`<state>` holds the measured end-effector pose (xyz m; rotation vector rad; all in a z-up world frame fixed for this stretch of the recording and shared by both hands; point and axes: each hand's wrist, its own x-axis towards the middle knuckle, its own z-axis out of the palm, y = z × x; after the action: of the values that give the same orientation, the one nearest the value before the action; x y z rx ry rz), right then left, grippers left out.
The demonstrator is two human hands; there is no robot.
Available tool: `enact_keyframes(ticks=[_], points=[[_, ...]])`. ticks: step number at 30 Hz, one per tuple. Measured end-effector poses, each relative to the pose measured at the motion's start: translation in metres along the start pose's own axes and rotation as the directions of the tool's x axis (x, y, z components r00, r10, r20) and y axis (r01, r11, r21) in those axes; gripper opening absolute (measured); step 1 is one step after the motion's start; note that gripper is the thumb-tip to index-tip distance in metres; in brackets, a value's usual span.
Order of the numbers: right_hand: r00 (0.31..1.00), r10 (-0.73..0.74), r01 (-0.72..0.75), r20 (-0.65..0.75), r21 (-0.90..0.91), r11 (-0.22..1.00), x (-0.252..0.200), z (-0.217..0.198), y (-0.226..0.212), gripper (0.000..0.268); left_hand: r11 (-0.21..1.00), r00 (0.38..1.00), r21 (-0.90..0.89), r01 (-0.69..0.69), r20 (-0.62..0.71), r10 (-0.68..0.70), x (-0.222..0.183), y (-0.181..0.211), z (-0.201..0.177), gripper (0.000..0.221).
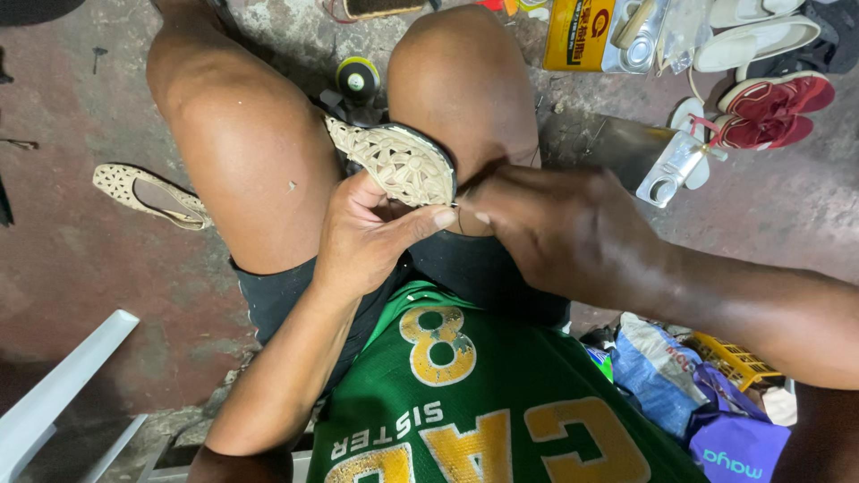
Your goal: The person stitches and glues the sole of a beige woman's shoe by hand while sitting on the floor, using a needle and thread to secure the outsole to the upper.
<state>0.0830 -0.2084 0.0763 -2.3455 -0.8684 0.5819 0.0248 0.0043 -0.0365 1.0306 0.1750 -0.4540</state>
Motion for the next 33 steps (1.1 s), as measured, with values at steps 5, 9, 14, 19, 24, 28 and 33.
enact_keyframes(ticks=[5,9,14,19,24,28,33], points=[[0.979,-0.204,0.196,0.027,-0.417,0.887,-0.002,0.005,-0.002,0.022,1.0,1.0,-0.002,-0.021,0.008,0.021,0.001,0.001,0.002,0.026],[0.999,0.031,-0.029,-0.032,0.047,0.998,-0.002,0.006,0.005,0.018,1.0,1.0,0.002,-0.017,0.02,0.017,0.0,0.001,0.003,0.026],[0.994,-0.093,0.083,-0.058,-0.151,0.985,-0.007,0.009,0.006,0.017,0.996,0.998,0.062,-0.058,0.019,0.057,-0.002,0.002,0.005,0.026],[0.98,-0.195,0.194,0.033,-0.33,0.924,-0.006,0.009,0.004,0.021,0.999,0.999,-0.007,-0.035,0.025,0.035,0.0,0.004,0.005,0.025],[0.994,0.114,-0.113,0.005,0.141,0.984,0.002,0.001,0.006,0.012,0.996,0.997,0.057,-0.074,0.037,0.072,0.002,0.005,0.006,0.028],[0.998,0.018,-0.02,-0.06,-0.024,1.0,0.005,0.0,-0.005,0.004,0.997,0.998,0.062,-0.054,0.019,0.053,0.0,0.005,0.006,0.026],[0.999,0.015,-0.024,-0.031,-0.294,0.955,0.004,0.009,-0.016,0.015,0.991,0.996,0.102,-0.086,0.006,0.086,0.001,0.006,0.005,0.026]])
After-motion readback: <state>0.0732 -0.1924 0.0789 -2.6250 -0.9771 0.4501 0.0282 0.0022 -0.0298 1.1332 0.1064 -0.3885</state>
